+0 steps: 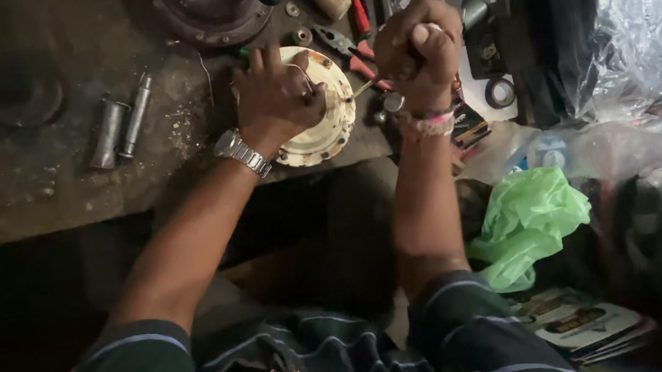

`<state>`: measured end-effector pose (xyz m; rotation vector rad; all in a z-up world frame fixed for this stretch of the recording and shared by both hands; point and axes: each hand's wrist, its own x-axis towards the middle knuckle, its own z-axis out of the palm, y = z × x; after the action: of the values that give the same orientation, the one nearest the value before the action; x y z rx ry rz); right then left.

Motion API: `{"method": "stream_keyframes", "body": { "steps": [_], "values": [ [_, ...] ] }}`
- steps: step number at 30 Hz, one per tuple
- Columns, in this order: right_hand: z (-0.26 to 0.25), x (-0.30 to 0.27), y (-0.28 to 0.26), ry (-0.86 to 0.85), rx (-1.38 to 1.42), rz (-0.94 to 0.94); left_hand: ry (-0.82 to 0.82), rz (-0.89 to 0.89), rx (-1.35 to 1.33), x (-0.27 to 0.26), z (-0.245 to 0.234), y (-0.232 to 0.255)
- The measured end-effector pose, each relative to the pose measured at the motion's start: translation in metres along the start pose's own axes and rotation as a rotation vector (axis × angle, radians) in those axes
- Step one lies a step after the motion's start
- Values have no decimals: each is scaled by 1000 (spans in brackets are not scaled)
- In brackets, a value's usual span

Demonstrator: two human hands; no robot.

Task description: The person disassembles and services a ceiling fan motor at a workbench. They use a screwdriver to probe the internal wiring, tap the center shaft with a wooden stick, and manipulate the motor housing by hand.

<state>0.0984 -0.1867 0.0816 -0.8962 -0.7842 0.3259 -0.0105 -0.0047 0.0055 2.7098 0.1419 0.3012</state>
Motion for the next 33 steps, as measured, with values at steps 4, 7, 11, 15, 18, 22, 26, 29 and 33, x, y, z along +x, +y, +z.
{"method": "stream_keyframes", "body": {
  "steps": [4,7,11,15,18,22,26,29,33],
  "values": [
    [2,-16,11,180,-222,-109,-38,5,-5,6,5,-2],
    [6,-14,13,260,-264,-159,-80,16,0,5,8,-3],
    [21,-12,19,473,-288,-266,12,46,-23,1,10,-6],
    [34,-24,33,764,-396,-375,106,54,27,1,21,-7],
    [40,-19,38,817,-442,-460,21,30,-40,1,15,-7],
    [46,-4,19,763,-406,-361,-138,-100,-84,1,-3,0],
    [56,-13,-15,671,-250,-329,-145,-181,-138,-6,-13,3],
    [62,-28,-30,631,-238,-357,-172,-157,45,-4,-21,-6],
    [60,-46,-32,633,-307,-285,-455,-293,136,-8,-21,-12]
  ]
}}
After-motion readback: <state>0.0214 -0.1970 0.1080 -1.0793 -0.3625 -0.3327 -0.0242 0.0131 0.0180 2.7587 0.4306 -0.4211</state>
